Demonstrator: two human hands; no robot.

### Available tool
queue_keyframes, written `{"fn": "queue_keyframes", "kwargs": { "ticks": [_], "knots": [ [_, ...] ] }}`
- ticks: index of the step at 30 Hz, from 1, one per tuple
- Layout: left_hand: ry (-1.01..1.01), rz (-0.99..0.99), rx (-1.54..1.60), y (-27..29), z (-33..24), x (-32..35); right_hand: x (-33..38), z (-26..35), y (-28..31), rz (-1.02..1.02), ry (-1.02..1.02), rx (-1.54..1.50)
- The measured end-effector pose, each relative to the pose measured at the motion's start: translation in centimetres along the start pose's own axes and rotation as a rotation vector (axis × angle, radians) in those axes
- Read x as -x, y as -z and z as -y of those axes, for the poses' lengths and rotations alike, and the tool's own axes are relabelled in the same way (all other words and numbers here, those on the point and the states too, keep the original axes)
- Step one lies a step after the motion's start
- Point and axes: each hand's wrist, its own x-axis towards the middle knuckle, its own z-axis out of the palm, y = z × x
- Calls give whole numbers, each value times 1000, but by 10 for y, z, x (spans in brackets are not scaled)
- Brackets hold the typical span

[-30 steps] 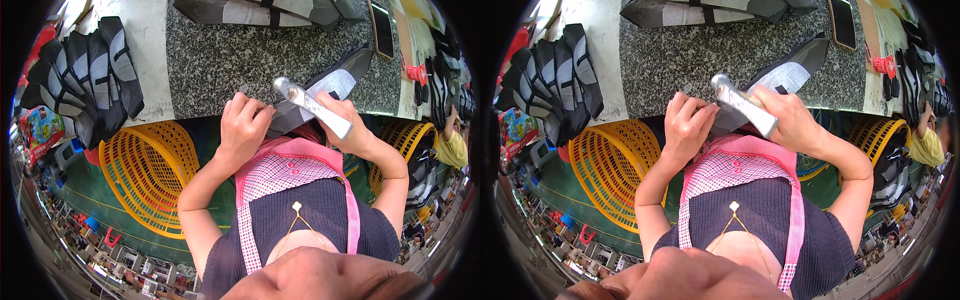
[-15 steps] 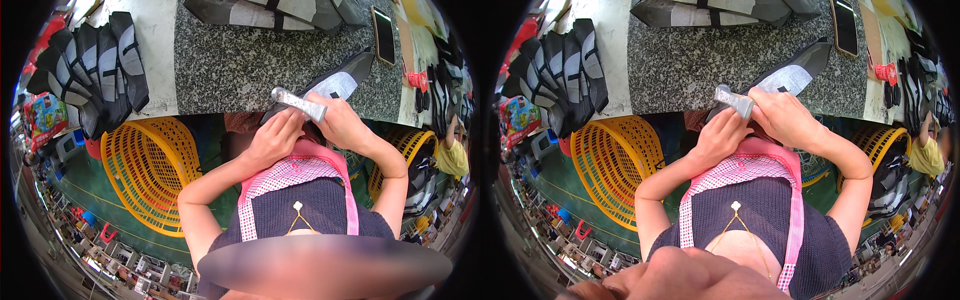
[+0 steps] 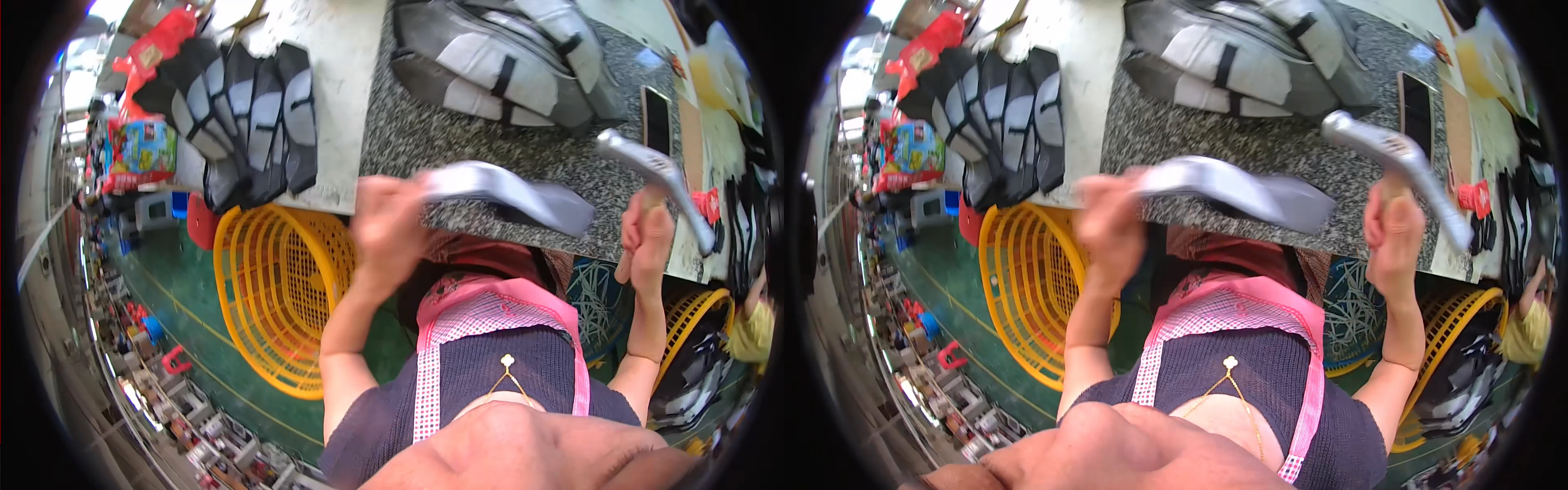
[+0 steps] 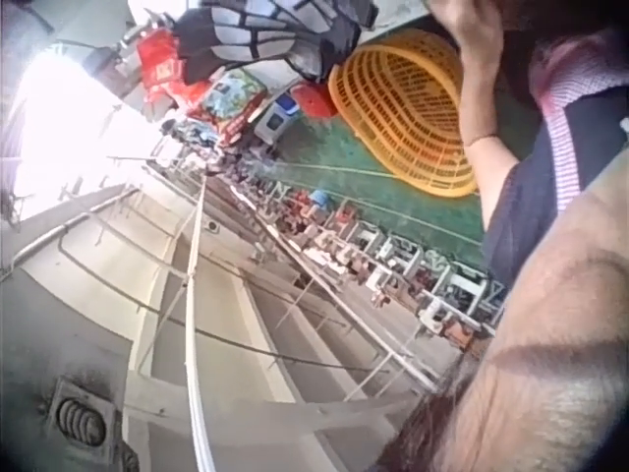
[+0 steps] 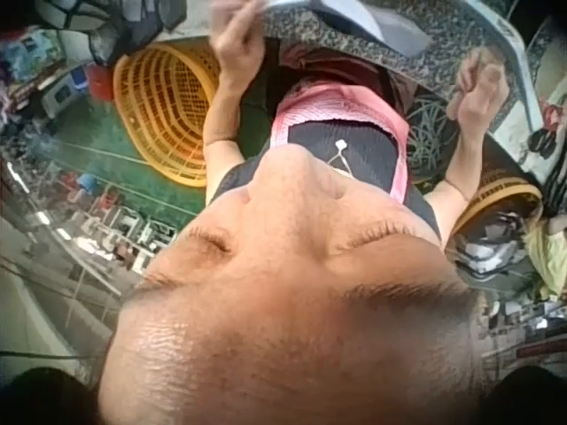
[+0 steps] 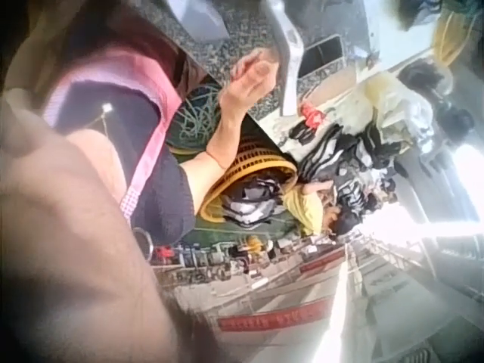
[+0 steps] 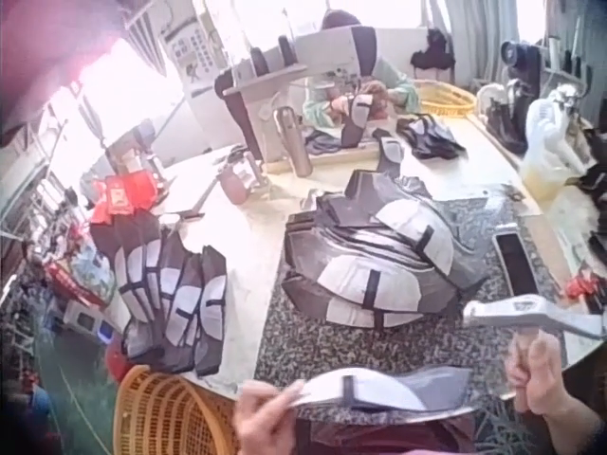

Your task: Hammering the edges of shoe upper components on a workbench.

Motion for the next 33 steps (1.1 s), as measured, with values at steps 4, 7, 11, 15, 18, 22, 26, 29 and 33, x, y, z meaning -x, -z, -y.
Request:
{"fn": "queue_keyframes", "kwargs": {
  "ticks": [4, 7, 11, 15, 18, 22, 26, 29, 33],
  "knots": [
    [94, -570, -523, 54, 71, -8, -13, 6, 21, -222, -88, -106],
    [248, -144, -800, 61, 148, 0, -22, -3, 25, -232, -150, -54],
    [232, 7, -587, 26, 133, -36, -29, -20, 31, -160, -182, -72],
    [-211, -79, -147, -39, 24, -118, -60, -28, 21, -201, -48, 2],
    [-577, 140, -60, -87, -28, -174, -91, -38, 14, -316, 76, 111],
    [-786, 155, -135, -158, -47, -216, -129, -38, 11, -369, 178, 213],
    [-875, 420, -477, -161, -53, -240, -145, -45, 14, -302, 104, 180],
    [-964, 202, -450, -109, -72, -243, -143, -54, 17, -282, 113, 190],
    [-598, -307, -294, -32, -93, -207, -135, -44, 12, -183, 98, 211]
  ]
}}
